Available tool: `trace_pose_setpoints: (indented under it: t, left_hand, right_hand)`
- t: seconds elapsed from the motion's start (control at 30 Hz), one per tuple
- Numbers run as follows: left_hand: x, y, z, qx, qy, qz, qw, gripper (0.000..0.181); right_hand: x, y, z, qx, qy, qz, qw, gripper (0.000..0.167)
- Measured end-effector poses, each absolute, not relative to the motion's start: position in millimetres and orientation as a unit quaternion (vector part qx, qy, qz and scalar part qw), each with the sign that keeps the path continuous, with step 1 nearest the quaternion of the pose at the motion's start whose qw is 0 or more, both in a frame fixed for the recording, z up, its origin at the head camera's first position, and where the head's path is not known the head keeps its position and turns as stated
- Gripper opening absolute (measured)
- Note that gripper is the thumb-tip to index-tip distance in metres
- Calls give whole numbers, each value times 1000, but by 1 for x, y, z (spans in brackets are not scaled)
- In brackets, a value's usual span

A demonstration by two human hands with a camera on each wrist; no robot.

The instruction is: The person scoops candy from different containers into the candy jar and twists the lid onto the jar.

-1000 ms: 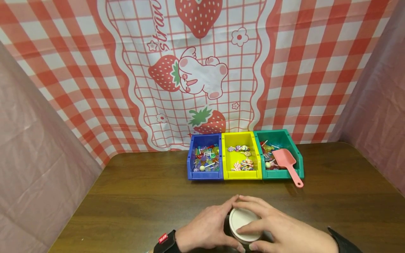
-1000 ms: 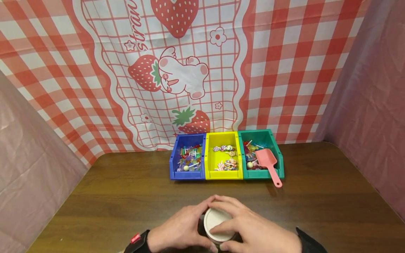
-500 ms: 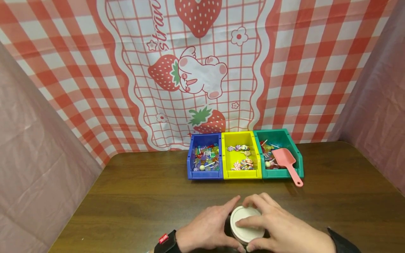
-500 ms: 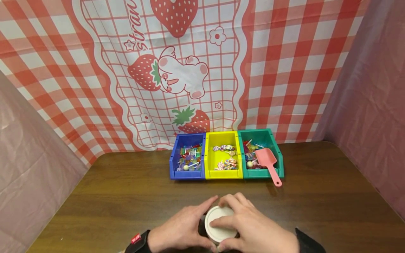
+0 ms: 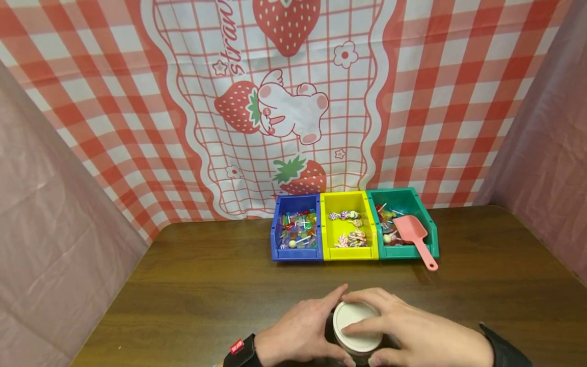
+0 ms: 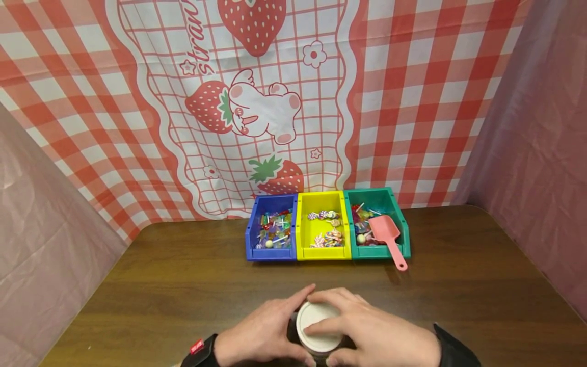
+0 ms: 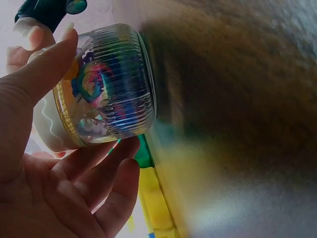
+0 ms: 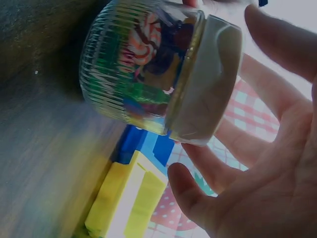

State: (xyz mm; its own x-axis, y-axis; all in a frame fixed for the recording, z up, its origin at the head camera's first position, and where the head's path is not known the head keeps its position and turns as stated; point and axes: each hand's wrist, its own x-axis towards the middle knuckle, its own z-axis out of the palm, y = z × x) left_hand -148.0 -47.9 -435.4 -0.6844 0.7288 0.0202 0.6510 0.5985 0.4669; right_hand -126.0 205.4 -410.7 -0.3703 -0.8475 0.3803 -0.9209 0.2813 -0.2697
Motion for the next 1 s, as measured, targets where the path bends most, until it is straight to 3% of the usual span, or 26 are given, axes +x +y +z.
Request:
trace_pose_setpoints:
  t: [0.4, 0.6, 0.7, 0.87, 1.0]
  left_hand:
    - [-149, -47, -436, 386, 890, 224, 91, 112]
    - [-149, -48, -437, 401, 886, 223, 67, 110]
    - [-149, -48, -437, 404, 885, 223, 68, 110]
    - [-149, -47, -436, 388, 889, 225, 90, 112]
    - [-149, -48, -435, 383, 889, 229, 100, 113]
  right_hand:
    - [-121, 196, -412, 445, -871, 198, 65, 49]
    - [-125, 201, -412, 519, -815, 240, 97, 47]
    - [-127, 205, -411, 561, -780, 268, 71, 49]
    - [-127, 207, -411, 556, -788, 263, 20, 47]
    - [-127, 205, -411, 548, -799, 246, 43, 42]
